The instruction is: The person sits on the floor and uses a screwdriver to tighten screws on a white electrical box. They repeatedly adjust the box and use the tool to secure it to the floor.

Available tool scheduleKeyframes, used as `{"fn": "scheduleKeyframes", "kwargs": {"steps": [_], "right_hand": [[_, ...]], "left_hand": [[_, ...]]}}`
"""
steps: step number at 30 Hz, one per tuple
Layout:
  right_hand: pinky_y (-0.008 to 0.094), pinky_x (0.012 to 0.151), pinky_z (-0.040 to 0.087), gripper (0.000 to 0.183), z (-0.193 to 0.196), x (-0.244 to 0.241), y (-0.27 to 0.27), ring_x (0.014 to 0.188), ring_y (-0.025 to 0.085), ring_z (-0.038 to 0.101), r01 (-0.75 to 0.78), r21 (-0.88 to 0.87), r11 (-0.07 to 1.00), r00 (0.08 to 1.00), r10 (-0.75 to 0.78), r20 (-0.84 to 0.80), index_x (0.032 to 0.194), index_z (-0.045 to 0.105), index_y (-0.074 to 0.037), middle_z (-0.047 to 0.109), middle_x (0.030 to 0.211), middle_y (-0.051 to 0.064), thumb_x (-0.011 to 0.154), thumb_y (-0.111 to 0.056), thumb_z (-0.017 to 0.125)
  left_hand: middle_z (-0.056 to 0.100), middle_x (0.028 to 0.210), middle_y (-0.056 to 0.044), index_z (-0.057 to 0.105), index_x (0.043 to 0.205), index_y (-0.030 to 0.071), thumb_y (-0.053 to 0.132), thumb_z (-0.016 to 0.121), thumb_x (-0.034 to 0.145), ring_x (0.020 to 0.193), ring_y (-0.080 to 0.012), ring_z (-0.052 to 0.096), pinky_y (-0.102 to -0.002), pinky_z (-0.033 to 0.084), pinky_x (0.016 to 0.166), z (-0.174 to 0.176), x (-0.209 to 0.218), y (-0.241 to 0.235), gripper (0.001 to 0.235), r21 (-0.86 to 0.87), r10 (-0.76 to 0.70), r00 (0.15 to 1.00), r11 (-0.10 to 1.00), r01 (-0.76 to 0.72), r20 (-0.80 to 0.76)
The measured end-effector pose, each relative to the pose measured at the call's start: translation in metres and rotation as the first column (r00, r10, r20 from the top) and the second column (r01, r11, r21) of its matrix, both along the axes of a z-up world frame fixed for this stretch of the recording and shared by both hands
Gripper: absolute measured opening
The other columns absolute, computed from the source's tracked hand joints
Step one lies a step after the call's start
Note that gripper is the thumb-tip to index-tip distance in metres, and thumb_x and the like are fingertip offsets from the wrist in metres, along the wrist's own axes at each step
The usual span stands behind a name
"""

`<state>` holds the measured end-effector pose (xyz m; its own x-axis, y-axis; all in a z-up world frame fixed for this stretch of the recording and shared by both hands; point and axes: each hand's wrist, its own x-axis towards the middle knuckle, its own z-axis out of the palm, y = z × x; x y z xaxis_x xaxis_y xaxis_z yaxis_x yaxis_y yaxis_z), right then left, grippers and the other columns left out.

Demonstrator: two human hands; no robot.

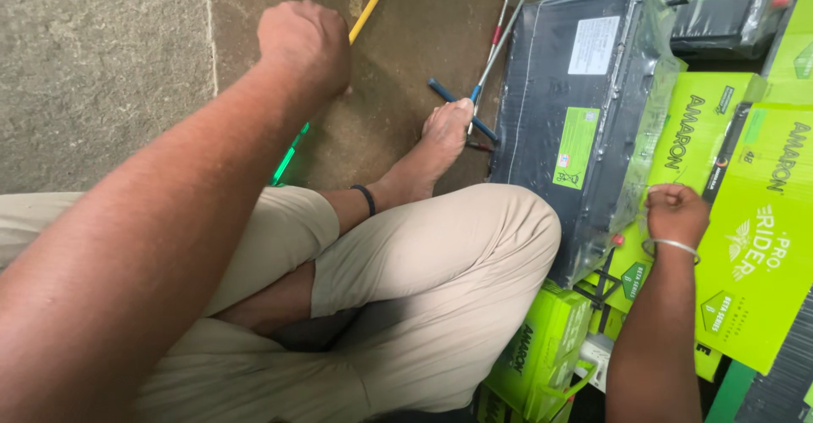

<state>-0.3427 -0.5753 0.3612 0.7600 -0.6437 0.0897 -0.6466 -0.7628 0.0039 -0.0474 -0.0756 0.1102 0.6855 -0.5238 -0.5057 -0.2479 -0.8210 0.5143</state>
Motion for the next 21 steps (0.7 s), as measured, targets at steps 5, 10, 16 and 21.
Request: {"fn": "scheduleKeyframes", "kwargs": {"steps": [5,10,16,21], "right_hand": [[0.028,0.082,0.054,0.008,-0.027,-0.031,-0.054,0.087,0.014,0.069,-0.144,0.018,0.989,0.99,0.143,0.015,0.101,0.07,-0.002,0.073,0.097,0.008,0.098,-0.006,0.076],[0.023,0.079,0.049,0.008,-0.016,-0.012,-0.058,0.084,0.014,0.058,-0.366,0.464,0.807,0.796,0.013,0.605,0.11,0.059,0.004,0.059,0.097,0.008,0.102,0.004,0.059],[0.026,0.092,0.053,0.02,-0.078,0.139,0.05,0.099,0.015,0.063,-0.571,0.282,0.771,0.781,0.403,0.477,0.115,0.059,0.004,0.062,0.11,0.006,0.097,0.012,0.061],[0.035,0.103,0.055,0.044,-0.173,0.321,0.195,0.122,0.021,0.062,-0.719,0.616,0.323,0.66,0.594,0.459,0.134,0.053,0.0,0.059,0.13,0.009,0.096,-0.005,0.076]], "left_hand": [[0.076,0.107,-0.016,0.079,0.107,0.011,0.016,0.077,0.078,0.104,-0.0321,0.072,-0.041,0.058,0.083,-0.015,-0.007,-0.006,0.03,-0.02,0.05,0.999,0.999,-0.05,-0.004],[0.073,0.102,-0.021,0.079,0.099,0.009,0.021,0.075,0.077,0.1,-0.0372,0.07,-0.043,0.055,0.085,-0.009,-0.007,0.014,0.025,-0.201,0.212,0.975,0.96,-0.196,0.061],[0.073,0.092,-0.022,0.07,0.096,0.003,0.016,0.067,0.084,0.09,-0.0401,0.07,-0.048,0.056,0.081,0.045,-0.019,0.07,0.018,-0.327,0.289,0.957,0.905,-0.27,0.01],[0.067,0.08,-0.019,0.064,0.1,0.001,0.013,0.059,0.094,0.073,-0.0314,0.062,-0.043,0.047,0.065,0.072,-0.036,0.135,0.014,-0.695,0.705,0.703,0.461,-0.552,-0.09]]}}
